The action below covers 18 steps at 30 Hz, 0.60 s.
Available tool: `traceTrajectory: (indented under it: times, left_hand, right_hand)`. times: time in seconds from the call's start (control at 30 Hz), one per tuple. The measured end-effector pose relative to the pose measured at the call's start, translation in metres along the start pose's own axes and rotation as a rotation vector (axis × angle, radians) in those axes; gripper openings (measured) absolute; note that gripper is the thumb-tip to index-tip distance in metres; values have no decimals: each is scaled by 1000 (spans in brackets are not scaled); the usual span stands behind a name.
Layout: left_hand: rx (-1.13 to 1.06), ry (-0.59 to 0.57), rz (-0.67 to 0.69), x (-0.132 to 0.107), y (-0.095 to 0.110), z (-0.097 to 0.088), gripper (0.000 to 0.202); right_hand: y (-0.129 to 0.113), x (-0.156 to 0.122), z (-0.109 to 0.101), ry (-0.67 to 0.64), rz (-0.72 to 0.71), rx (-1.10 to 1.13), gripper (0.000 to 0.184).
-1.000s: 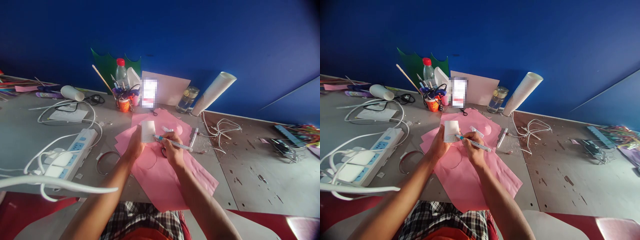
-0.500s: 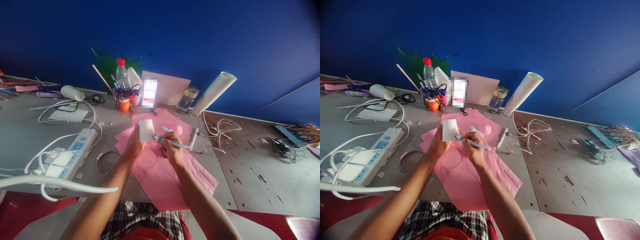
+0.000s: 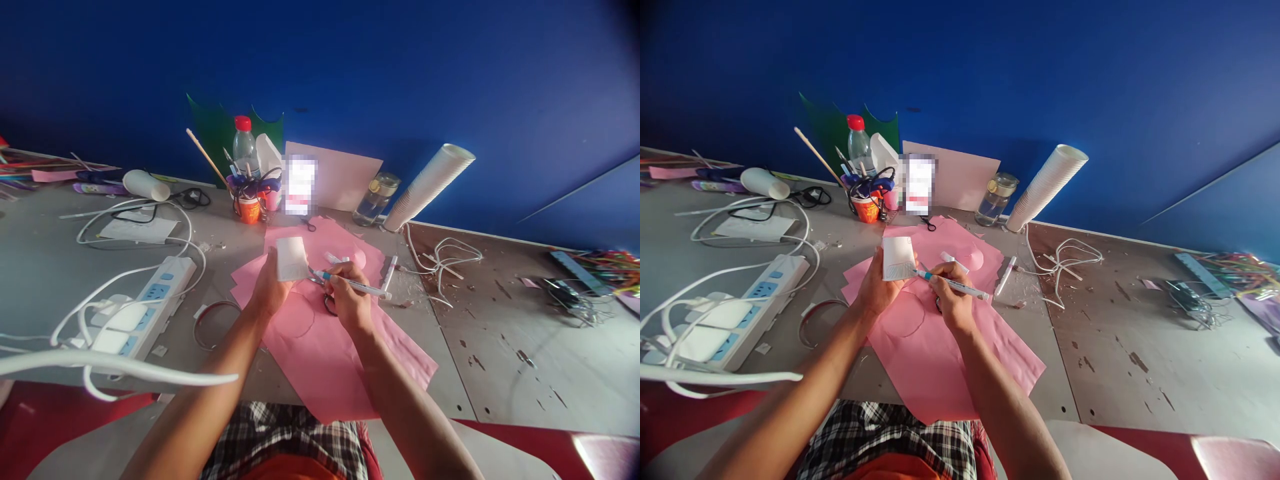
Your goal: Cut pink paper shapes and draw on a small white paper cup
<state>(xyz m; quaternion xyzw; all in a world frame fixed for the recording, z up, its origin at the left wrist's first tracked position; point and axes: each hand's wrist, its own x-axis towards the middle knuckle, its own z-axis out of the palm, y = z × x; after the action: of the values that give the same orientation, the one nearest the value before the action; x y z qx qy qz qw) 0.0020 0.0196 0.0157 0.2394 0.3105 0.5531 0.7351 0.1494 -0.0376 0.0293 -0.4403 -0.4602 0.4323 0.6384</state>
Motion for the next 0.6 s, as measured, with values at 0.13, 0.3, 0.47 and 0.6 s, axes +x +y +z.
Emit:
traceTrajectory:
  times: [0.13,0.3,0.47,0.6]
  left_hand:
    - [48,-8,1,-2,-1,1,47]
    - [93,19,26,-4,-2,3,47]
    - [172,11,63,-6,-3,1,47]
    - [221,26,83,-7,-3,1,49]
  right_hand:
    - [-1,-1,0,-13,-1,-20,11]
    - [-6,-5,3,-8,21,-104,12]
    - [-9,-7,5,0,23,-188,13]
    - [-10,-7,5,-10,18,-244,14]
